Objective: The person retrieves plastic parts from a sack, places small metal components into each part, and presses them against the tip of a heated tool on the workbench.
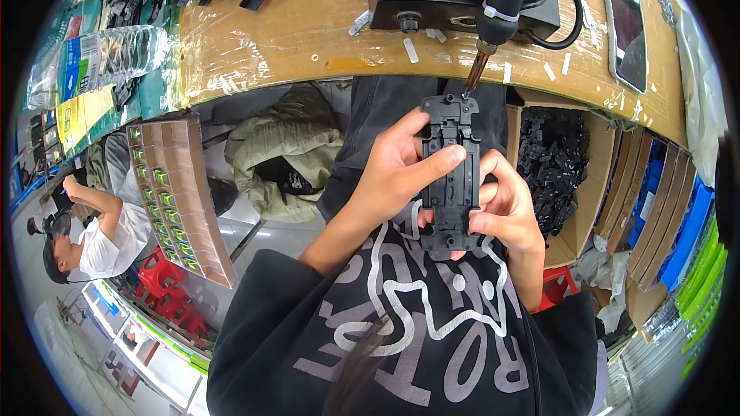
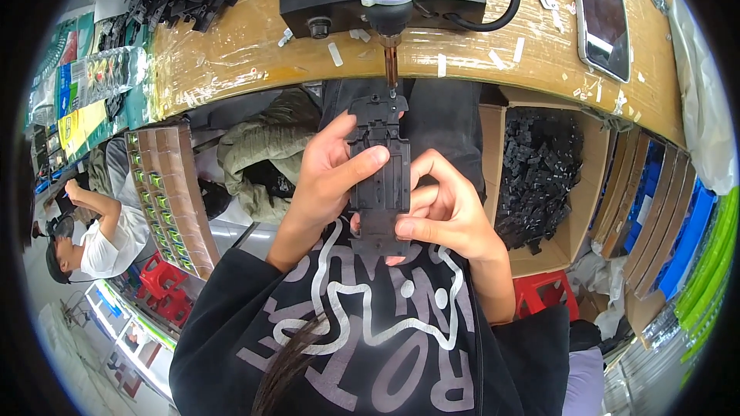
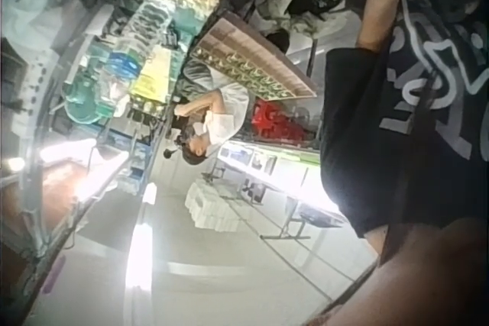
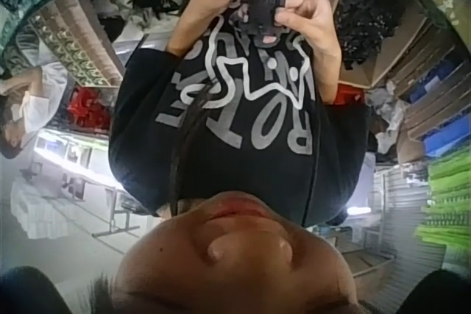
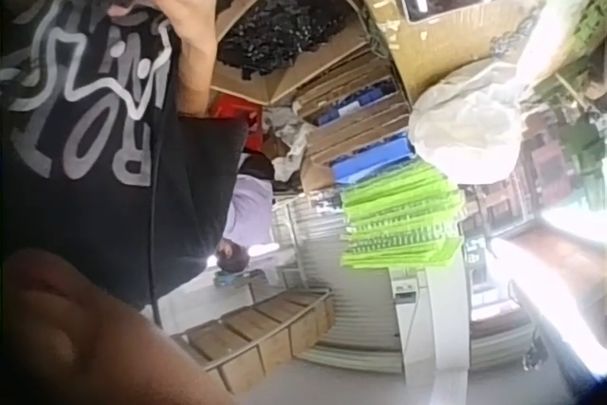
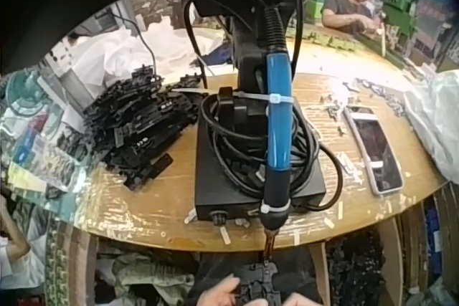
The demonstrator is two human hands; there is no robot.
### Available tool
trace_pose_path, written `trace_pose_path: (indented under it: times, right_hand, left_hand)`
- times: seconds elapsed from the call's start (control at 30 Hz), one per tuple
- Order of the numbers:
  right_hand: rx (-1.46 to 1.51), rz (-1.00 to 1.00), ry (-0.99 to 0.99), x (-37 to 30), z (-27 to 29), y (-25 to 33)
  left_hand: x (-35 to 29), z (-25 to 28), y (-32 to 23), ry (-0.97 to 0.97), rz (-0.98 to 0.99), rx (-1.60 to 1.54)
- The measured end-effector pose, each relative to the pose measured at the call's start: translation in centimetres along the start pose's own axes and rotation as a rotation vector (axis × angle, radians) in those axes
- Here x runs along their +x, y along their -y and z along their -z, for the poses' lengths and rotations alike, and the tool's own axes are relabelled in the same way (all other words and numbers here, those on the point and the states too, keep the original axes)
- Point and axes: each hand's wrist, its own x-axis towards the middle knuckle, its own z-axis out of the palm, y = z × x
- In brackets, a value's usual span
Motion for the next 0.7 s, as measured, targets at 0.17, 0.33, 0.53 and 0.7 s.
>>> trace_pose_path:
  times: [0.17, 0.33, 0.53, 0.7]
  right_hand:
    - [0.051, -0.018, -0.046, -0.3, -0.8, 0.6]
    - [-0.002, -0.021, -0.07, -0.4, -1.0, 1.1]
    - [-0.034, -0.037, -0.068, 0.1, -1.8, 1.3]
    - [-0.119, -0.039, -0.076, 0.2, -1.3, 1.0]
  left_hand:
    - [0.0, -0.2, -0.2, 0.01, 0.006, -0.013]
    - [0.0, -0.3, -0.2, 0.002, -0.004, -0.024]
    - [0.2, -0.6, -0.3, -0.017, -0.044, -0.021]
    - [0.4, -0.7, -0.3, -0.067, -0.085, 0.109]
